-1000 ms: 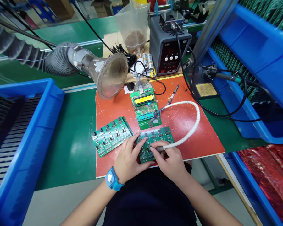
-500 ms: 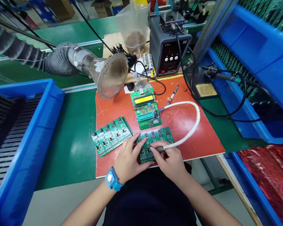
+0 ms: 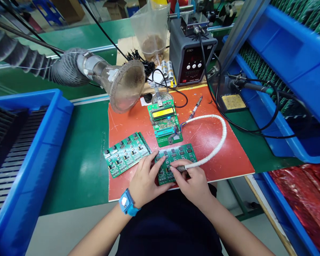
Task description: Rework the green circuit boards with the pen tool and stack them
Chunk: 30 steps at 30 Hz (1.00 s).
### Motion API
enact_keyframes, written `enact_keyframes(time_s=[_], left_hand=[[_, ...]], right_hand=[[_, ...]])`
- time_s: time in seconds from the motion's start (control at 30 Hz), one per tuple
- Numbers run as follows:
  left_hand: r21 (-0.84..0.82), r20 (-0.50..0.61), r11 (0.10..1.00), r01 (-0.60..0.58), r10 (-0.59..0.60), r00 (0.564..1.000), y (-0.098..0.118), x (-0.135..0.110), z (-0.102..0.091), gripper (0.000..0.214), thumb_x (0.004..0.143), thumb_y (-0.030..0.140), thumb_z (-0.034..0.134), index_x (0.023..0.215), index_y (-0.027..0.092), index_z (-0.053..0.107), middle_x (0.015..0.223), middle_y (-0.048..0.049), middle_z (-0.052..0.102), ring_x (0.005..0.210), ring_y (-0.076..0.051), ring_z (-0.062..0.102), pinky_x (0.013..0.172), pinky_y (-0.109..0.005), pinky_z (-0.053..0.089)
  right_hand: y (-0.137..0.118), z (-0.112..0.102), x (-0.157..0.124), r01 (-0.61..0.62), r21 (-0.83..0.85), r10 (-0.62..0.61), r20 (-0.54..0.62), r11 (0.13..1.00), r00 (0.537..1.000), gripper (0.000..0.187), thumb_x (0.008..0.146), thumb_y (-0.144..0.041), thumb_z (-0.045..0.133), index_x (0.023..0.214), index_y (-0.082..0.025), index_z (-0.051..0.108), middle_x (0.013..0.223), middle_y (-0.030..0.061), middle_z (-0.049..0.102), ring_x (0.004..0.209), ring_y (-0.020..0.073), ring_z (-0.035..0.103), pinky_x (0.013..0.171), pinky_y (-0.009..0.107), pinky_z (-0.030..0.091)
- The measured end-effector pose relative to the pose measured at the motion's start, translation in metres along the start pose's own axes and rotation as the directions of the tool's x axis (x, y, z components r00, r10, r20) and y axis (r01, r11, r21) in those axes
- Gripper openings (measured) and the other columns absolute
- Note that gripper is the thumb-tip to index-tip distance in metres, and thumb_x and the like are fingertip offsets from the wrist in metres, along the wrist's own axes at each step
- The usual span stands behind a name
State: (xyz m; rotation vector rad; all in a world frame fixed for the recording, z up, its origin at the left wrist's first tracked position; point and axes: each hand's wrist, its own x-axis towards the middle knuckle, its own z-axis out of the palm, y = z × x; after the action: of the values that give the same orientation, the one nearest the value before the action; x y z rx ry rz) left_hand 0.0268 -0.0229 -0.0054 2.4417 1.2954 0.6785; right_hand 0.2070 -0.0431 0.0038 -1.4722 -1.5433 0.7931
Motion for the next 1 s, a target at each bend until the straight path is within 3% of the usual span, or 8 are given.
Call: enact_keyframes(time_s=[0.3, 0.53, 0.83, 1.0], left_hand=[[0.012, -0.001, 1.000, 0.003, -0.003, 1.000, 0.001, 0.000, -0.001, 0.075, 0.074, 0.049, 0.075, 0.135, 0.015, 0.047, 0.138, -0.0182, 0.045, 0.122, -0.034, 0.047, 0.100, -0.052, 0.047], [0.017, -0.003, 1.000, -0.001, 0.001, 1.000, 0.001, 0.001, -0.001, 0.076, 0.073, 0.050, 0.075, 0.135, 0.015, 0.047, 0.138, -0.0187, 0.045, 0.121, -0.034, 0.047, 0.099, -0.052, 0.048], [0.012, -0.013, 1.000, -0.013, 0.013, 1.000, -0.001, -0.001, 0.001, 0.077, 0.073, 0.051, 0.075, 0.134, 0.015, 0.047, 0.136, -0.0191, 0.046, 0.120, -0.034, 0.048, 0.098, -0.052, 0.048], [0.001, -0.014, 1.000, 0.001, -0.001, 1.000, -0.001, -0.001, 0.001, 0.074, 0.074, 0.051, 0.073, 0.134, 0.017, 0.045, 0.137, -0.0184, 0.046, 0.120, -0.034, 0.048, 0.098, -0.052, 0.048]], right_hand=[[0.001, 0.000, 0.000, -0.002, 0.002, 0.002, -0.002, 1.000, 1.000, 0.005, 0.090, -0.024, 0.061, 0.091, -0.021, 0.065, 0.092, 0.0043, 0.072, 0.076, 0.0178, 0.070, 0.052, 0.023, 0.053], [-0.001, 0.000, 0.000, -0.011, 0.003, 0.011, -0.009, 1.000, 1.000, 0.006, 0.090, -0.025, 0.060, 0.090, -0.021, 0.065, 0.091, 0.0039, 0.072, 0.060, 0.0137, 0.066, 0.053, 0.024, 0.053], [-0.007, -0.004, 0.003, -0.065, 0.027, 0.065, -0.004, 0.998, 0.998, 0.008, 0.088, -0.026, 0.062, 0.089, -0.020, 0.067, 0.088, 0.0034, 0.073, 0.058, 0.0136, 0.067, 0.053, 0.023, 0.054], [-0.012, 0.000, 0.001, -0.089, 0.073, 0.091, -0.031, 0.993, 0.995, 0.010, 0.088, -0.028, 0.062, 0.090, -0.020, 0.067, 0.090, 0.0048, 0.073, 0.068, 0.0163, 0.070, 0.061, 0.025, 0.058]])
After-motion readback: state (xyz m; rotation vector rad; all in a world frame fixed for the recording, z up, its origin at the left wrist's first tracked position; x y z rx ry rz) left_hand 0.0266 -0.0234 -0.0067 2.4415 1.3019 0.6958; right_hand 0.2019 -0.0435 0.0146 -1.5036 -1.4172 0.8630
